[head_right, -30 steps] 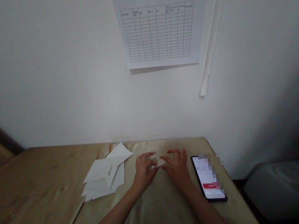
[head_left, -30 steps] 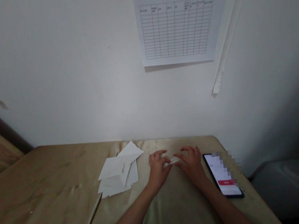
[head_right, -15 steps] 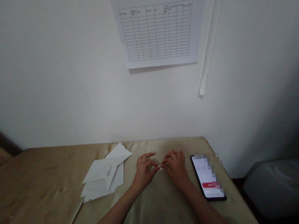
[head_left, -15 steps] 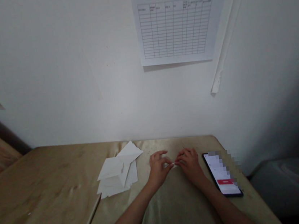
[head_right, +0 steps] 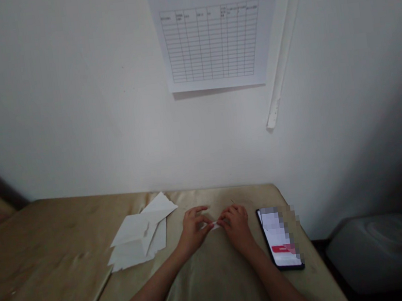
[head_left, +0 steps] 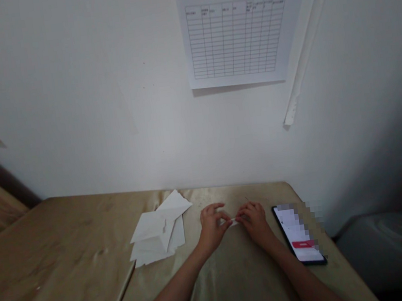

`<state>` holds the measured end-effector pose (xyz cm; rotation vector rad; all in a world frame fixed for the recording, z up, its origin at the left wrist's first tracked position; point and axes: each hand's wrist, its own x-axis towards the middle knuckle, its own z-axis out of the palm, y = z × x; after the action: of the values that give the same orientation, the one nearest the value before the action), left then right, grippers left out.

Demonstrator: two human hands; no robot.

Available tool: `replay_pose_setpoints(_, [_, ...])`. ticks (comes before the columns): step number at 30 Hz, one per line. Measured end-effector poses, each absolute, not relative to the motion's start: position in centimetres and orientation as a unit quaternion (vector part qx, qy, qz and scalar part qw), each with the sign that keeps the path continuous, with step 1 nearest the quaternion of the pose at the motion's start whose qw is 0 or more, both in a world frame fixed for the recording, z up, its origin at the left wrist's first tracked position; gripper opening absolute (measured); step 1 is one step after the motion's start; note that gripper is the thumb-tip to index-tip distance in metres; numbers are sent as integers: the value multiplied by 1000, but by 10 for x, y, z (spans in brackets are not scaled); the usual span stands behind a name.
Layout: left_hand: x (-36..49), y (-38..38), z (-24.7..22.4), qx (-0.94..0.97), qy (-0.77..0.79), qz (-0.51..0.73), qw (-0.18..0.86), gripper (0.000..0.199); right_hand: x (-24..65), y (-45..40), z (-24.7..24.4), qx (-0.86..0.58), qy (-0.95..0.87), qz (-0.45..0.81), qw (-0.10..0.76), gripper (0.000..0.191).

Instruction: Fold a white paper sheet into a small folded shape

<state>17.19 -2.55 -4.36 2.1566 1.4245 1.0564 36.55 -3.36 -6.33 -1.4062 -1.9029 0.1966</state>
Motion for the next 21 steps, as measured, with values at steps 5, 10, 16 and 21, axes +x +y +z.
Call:
replay_pose_setpoints(5, [172,-24,-44,761,502,372,173,4,364,-31,-66,-552,-731,89,391,12])
replay_pose_setpoints(10, [172,-23,-47,769,495,365,177,4,362,-33,-63,-559,-724,93,393,11])
replay_pose_setpoints(16, [172,-23,-48,764,496,370,181,6,362,-36,-61,-544,-729,103,402,9])
replay_pose_setpoints(21, [167,-21,-46,747,496,410,170,5,371,-33,-59,-546,-711,103,432,12])
